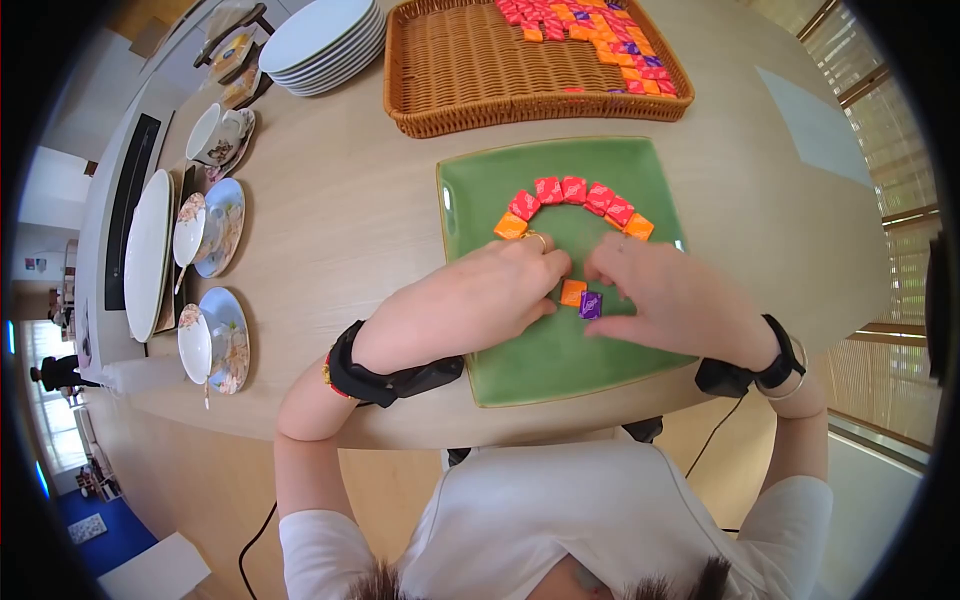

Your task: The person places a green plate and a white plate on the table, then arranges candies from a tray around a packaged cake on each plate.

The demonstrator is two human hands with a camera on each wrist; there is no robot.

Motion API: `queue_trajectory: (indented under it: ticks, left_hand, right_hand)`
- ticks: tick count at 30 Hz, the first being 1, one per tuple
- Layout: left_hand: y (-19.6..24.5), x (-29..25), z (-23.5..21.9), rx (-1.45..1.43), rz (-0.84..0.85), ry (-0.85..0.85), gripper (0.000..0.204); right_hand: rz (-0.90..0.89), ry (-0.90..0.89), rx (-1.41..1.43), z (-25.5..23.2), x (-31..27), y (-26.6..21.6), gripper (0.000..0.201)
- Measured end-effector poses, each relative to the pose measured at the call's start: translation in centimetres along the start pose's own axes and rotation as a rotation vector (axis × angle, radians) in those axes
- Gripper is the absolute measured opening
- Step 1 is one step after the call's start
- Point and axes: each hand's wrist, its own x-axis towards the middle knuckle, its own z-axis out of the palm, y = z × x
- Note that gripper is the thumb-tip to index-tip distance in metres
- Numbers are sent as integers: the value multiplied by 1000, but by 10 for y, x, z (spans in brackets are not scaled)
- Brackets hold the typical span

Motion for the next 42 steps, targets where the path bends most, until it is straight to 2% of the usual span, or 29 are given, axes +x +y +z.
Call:
queue_trajectory:
  ticks: [2, 4, 8, 14, 17, 19, 20, 23, 26, 32, 34, 35, 37, 40, 42]
  left_hand:
    - [1, 0, -1, 0, -11, -14, 30]
    - [0, -1, -1, -1, -2, -13, 30]
    - [1, 0, -1, -2, -4, -24, 30]
    - [4, -5, -9, 63, 0, -23, 29]
    - [6, -16, -21, 105, -59, 54, 27]
    - [6, -24, -36, 83, 24, 217, 27]
    - [6, -28, -42, 82, 25, 217, 27]
    - [0, -37, -53, -2, 11, 377, 26]
    - [0, -41, -65, 9, -1, 399, 23]
    - [3, -43, -68, 43, -12, 404, 20]
    - [3, -43, -67, 57, -23, 399, 18]
    - [3, -42, -66, 72, -21, 396, 17]
    - [2, -43, -65, 88, -22, 393, 17]
    - [3, -44, -64, 88, -25, 357, 18]
    - [8, -44, -64, 142, 28, 215, 23]
  right_hand:
    - [27, -33, -59, 6, -4, 0, 30]
    - [-89, 48, -122, 17, -5, 7, 29]
    - [-55, 71, -116, 16, -4, 5, 28]
    - [-121, 156, -145, 21, 4, -1, 24]
    - [-132, 145, -186, 25, 8, 0, 24]
    - [-144, 146, -192, 25, 8, 1, 23]
    - [-143, 145, -193, 25, 9, 1, 23]
    - [-157, 122, -181, 23, 13, 1, 20]
    - [-191, 70, -215, 19, 22, 1, 15]
    - [-398, -8, -247, 19, 52, -5, 14]
    - [-474, -110, -314, 19, 60, -6, 14]
    - [-475, -110, -315, 18, 59, -6, 14]
    - [-612, 21, -315, 18, 60, -4, 17]
    - [-516, 14, -273, 9, 46, -9, 23]
    - [-461, 16, -264, 8, 36, -6, 24]
